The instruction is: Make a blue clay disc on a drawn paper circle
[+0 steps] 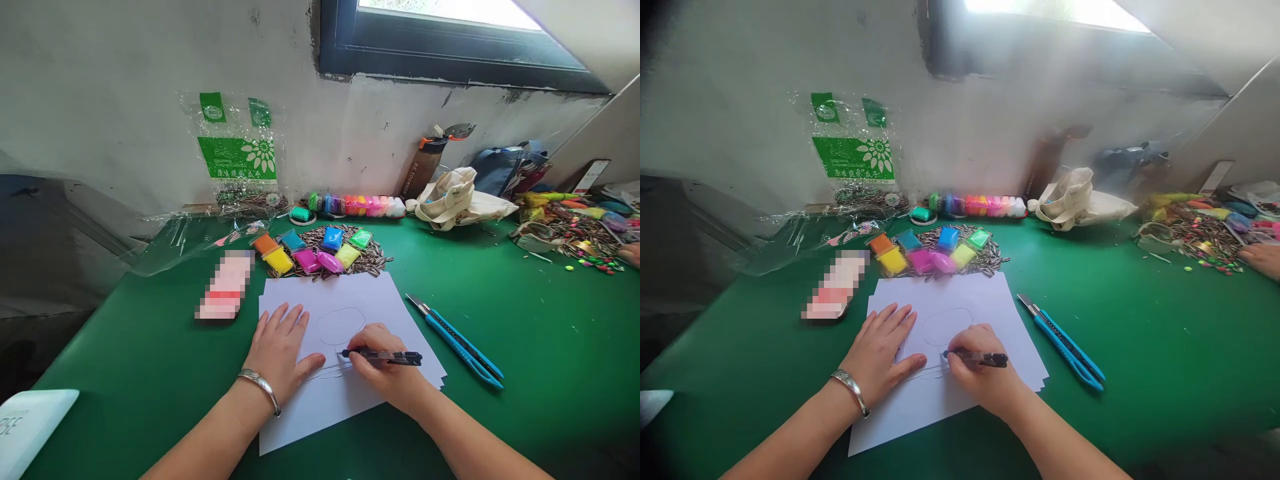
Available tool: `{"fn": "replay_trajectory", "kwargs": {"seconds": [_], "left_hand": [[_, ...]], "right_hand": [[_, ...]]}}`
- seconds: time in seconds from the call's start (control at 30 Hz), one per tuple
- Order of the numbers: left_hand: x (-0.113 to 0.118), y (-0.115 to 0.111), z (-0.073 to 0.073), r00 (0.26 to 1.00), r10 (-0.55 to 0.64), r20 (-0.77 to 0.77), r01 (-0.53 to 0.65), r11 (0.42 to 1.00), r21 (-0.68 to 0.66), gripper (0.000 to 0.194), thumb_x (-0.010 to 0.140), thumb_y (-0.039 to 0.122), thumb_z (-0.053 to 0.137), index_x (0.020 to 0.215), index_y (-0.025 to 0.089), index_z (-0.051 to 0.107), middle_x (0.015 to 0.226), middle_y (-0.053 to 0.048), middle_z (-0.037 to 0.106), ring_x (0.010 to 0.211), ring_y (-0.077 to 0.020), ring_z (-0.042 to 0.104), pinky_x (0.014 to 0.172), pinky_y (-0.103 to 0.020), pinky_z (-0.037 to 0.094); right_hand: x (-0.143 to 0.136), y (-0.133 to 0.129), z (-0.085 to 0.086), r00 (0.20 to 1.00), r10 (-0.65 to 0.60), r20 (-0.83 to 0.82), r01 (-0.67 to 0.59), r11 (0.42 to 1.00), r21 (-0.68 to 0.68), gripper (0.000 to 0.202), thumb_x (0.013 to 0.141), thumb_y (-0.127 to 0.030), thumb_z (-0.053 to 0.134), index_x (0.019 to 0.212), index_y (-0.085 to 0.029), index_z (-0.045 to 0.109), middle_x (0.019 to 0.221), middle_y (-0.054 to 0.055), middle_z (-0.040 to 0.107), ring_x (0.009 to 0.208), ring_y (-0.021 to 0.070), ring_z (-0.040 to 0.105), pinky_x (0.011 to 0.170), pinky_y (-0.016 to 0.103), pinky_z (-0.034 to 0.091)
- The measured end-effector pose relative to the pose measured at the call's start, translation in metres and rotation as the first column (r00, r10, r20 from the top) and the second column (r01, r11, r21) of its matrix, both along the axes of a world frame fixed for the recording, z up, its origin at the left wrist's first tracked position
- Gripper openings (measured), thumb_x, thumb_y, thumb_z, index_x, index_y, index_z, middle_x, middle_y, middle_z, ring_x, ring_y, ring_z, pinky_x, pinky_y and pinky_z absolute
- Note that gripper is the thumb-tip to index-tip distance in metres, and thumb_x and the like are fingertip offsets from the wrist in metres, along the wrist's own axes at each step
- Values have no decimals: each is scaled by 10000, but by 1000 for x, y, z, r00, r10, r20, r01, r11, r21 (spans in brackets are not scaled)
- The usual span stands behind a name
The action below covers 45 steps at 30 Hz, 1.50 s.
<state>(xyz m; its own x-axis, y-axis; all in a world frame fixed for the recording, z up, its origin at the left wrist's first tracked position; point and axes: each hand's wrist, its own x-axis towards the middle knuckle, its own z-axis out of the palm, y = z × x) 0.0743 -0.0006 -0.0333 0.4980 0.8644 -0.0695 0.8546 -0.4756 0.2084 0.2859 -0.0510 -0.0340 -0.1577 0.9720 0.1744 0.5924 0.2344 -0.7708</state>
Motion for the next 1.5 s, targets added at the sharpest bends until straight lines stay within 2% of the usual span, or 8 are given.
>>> {"fn": "replay_trajectory", "kwargs": {"seconds": [0.6, 0.77, 0.9, 1.0, 1.5], "left_hand": [[0, -1, 0, 1000, 7, 13, -7, 1000, 5, 631, 791, 534, 546, 1327, 211, 466, 1426, -66, 412, 1333, -317, 277, 1097, -530, 162], [-1, -1, 0, 1000, 5, 24, -5, 1000, 5, 635, 795, 546, 537, 1333, 217, 460, 1425, -67, 414, 1334, -315, 278, 1098, -530, 163], [0, -1, 0, 1000, 10, 20, -10, 1000, -5, 646, 793, 546, 537, 1338, 209, 455, 1426, -64, 413, 1334, -318, 276, 1094, -537, 171], [0, -1, 0, 1000, 14, 13, -14, 1000, -5, 636, 794, 529, 543, 1334, 206, 459, 1425, -60, 415, 1334, -317, 277, 1094, -537, 174], [1, 0, 2, 1000, 9, -6, -9, 1000, -21, 651, 797, 538, 534, 1341, 188, 452, 1435, -62, 398, 1338, -318, 269, 1099, -538, 166]], "right_hand": [[0, 0, -1, 1000, 23, 3, -23, 1000, -18, 84, 772, -158, 543, 772, -212, 607, 703, 0, 634, 701, 162, 554, 752, 345, 415], [3, 0, 3, 992, -90, -91, 82, 993, -88, 103, 762, -183, 525, 751, -206, 625, 725, 15, 631, 738, 179, 559, 675, 304, 430], [13, 1, 4, 949, -218, -228, 170, 962, -215, 132, 773, -216, 496, 690, -187, 594, 636, -2, 569, 611, 147, 498, 554, 261, 386], [17, 2, 2, 927, -271, -260, 211, 948, -237, 123, 761, -221, 506, 668, -183, 577, 588, -20, 508, 564, 129, 439, 517, 248, 345], [14, 4, 1, 954, -251, -164, 219, 957, -191, 129, 784, -227, 493, 712, -177, 588, 658, 8, 562, 627, 150, 491, 562, 261, 372]]}}
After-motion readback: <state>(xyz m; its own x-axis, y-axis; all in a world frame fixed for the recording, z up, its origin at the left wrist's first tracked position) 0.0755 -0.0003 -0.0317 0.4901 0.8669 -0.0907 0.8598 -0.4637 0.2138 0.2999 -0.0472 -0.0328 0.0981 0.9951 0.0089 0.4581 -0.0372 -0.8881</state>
